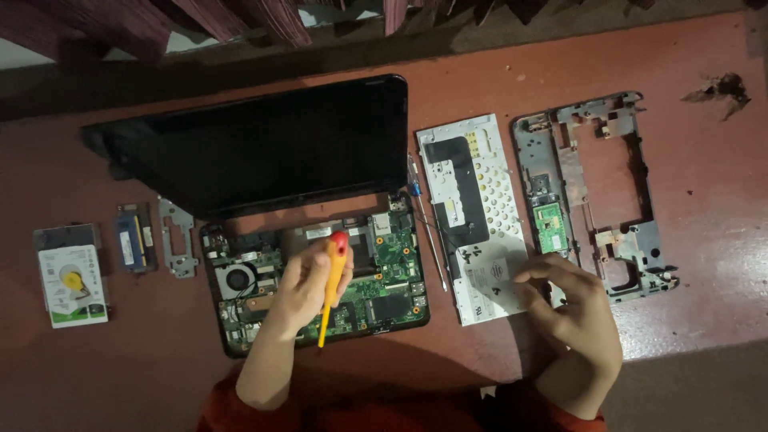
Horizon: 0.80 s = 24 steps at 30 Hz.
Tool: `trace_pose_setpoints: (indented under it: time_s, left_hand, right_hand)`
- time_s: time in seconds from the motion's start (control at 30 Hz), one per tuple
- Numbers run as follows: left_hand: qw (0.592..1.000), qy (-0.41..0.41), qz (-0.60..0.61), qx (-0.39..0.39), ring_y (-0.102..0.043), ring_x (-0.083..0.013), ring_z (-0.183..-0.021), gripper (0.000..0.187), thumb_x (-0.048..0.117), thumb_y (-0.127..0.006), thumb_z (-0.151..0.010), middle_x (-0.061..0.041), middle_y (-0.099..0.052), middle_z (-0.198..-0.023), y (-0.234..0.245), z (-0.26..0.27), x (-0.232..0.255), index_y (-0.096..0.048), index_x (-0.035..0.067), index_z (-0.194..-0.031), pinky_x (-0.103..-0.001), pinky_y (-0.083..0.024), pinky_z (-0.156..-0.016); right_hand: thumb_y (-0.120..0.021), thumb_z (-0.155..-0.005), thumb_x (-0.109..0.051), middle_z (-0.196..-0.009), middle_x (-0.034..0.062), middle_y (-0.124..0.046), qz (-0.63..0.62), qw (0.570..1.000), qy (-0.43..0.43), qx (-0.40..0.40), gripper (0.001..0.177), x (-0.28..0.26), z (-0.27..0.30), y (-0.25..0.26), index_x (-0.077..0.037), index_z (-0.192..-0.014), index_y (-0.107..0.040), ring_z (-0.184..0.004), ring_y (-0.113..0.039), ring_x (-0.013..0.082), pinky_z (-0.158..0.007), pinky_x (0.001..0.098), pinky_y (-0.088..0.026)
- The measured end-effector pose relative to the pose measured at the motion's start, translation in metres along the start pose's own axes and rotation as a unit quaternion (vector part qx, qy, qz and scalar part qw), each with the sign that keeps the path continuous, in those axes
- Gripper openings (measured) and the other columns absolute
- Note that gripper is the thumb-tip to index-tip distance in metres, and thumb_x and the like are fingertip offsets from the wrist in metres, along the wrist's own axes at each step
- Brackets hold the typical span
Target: Disassembling a laptop by removing screws and internal components using a screwdriver.
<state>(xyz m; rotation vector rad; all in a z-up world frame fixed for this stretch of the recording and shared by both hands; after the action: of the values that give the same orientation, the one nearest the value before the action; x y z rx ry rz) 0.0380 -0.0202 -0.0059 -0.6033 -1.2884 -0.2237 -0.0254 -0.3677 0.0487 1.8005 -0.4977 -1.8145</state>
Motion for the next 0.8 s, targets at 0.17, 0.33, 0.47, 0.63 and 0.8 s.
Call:
trace_pose_setpoints:
  time_s: [0.17, 0.33, 0.47, 0.63, 0.8]
  left_hand:
    - [1.000, -0.012, 0.001, -0.021, -0.045, -0.0088, -0.048, 0.026, 0.036, -0.049, -0.098, 0.000, -0.050, -0.067, 0.003, 0.000, -0.012, -0.051, 0.010, -0.092, -0.021, -0.044, -0.042]
    - [0.998, 0.003, -0.054, -0.013, -0.048, -0.0100, -0.048, 0.020, 0.027, -0.054, -0.098, 0.001, -0.049, -0.065, 0.000, -0.002, -0.007, -0.052, 0.010, -0.087, -0.020, -0.045, -0.043]
    - [0.999, 0.000, -0.035, -0.013, -0.046, -0.0102, -0.051, 0.017, 0.025, -0.056, -0.097, -0.001, -0.050, -0.068, -0.001, -0.003, -0.008, -0.053, 0.010, -0.091, -0.022, -0.045, -0.045]
    - [0.998, 0.010, -0.054, 0.003, -0.048, -0.0107, -0.049, 0.022, 0.031, -0.057, -0.096, -0.001, -0.051, -0.067, -0.003, -0.002, -0.002, -0.055, 0.009, -0.093, -0.022, -0.046, -0.044]
    - [0.999, 0.013, -0.041, 0.009, -0.049, -0.0117, -0.053, 0.015, 0.022, -0.059, -0.095, -0.001, -0.050, -0.065, -0.001, -0.003, -0.008, -0.055, 0.008, -0.096, -0.025, -0.050, -0.052]
  right_hand:
    - [-0.062, -0.082, -0.005, -0.099, 0.0062, -0.074, -0.008, 1.000, 0.019, 0.011, 0.016, 0.003, -0.001, -0.002, -0.007, -0.095, -0.071, -0.093, -0.071, 0.0186, -0.085, 0.0292, -0.060]
    - [-0.060, -0.084, -0.006, -0.102, 0.0059, -0.074, 0.010, 1.000, 0.021, 0.015, 0.016, 0.001, -0.003, -0.004, -0.008, -0.096, -0.070, -0.096, -0.072, 0.0189, -0.088, 0.0307, -0.059]
    - [-0.063, -0.082, -0.003, -0.102, 0.0059, -0.073, 0.002, 1.000, 0.020, 0.022, 0.017, -0.002, -0.006, -0.005, -0.008, -0.096, -0.071, -0.096, -0.071, 0.0185, -0.090, 0.0309, -0.057]
    - [-0.059, -0.082, 0.002, -0.100, 0.0062, -0.072, -0.008, 0.999, 0.038, 0.014, 0.020, 0.005, -0.005, -0.007, -0.006, -0.097, -0.070, -0.094, -0.071, 0.0177, -0.089, 0.0285, -0.059]
    - [-0.058, -0.084, -0.001, -0.100, 0.0059, -0.073, 0.001, 1.000, 0.026, 0.013, 0.020, 0.015, -0.001, -0.008, -0.007, -0.098, -0.070, -0.095, -0.072, 0.0172, -0.090, 0.0274, -0.059]
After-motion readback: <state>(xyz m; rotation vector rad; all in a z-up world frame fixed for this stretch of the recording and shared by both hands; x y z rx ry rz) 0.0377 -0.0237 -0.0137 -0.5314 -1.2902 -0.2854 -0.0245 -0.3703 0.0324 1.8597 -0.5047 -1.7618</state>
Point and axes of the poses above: each hand's wrist, its own z-axis away from the middle knuckle, its own y-axis out of the back of the hand, x = y × z, the point moved 2 cm from there along -z, towards the middle knuckle
